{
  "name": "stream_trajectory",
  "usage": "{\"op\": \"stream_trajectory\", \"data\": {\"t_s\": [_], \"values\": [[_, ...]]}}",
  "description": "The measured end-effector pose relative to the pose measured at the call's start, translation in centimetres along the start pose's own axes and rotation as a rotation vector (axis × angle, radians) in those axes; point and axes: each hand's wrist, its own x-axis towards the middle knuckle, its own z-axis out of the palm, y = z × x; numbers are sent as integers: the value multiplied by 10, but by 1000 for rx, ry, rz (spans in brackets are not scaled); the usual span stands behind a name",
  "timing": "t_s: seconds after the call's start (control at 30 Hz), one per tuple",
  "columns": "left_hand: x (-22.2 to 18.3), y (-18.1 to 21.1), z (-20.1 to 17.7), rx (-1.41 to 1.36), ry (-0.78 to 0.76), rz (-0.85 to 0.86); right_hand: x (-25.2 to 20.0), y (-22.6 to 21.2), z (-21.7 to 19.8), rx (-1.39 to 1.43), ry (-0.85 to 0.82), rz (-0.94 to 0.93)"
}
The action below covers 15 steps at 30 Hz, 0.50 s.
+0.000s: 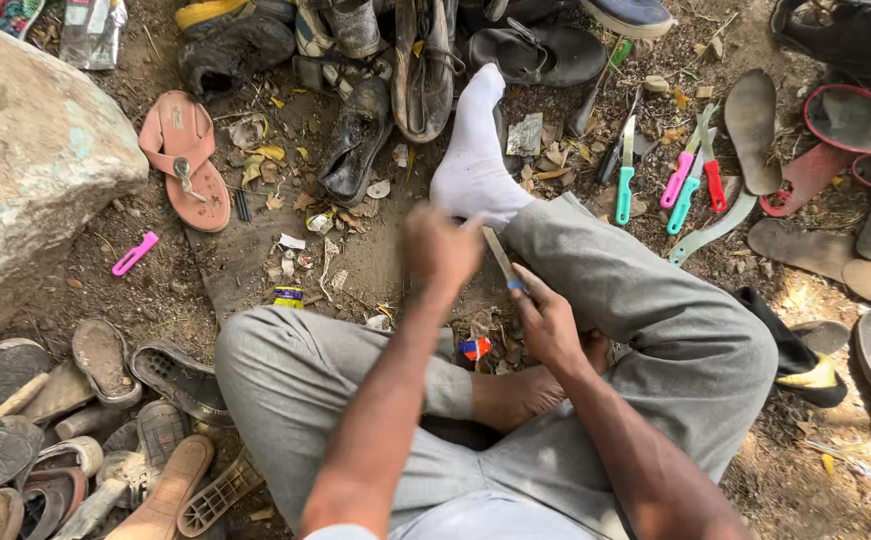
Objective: The person repairs shoes by hand using small knives to trim, scrape, and adjust parts of various footwear while sitting on the ground outdoors.
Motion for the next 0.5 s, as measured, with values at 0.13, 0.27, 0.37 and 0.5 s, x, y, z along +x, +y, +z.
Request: {"op": "stream_trajectory", "data": {"t_s": [0.13, 0.27, 0.37, 0.5], "values": [[-1, -95, 42, 142, 103, -60, -2, -30, 12, 37, -81, 86], [-3, -113, 59, -241, -291, -325, -8, -39, 25, 75, -83, -408], [-7, -106, 45, -430, -259, -360, -12, -62, 15, 143, -74, -128], [-50, -123, -5, -957, -243, -429, -20, -77, -4, 97, 6, 18]]}}
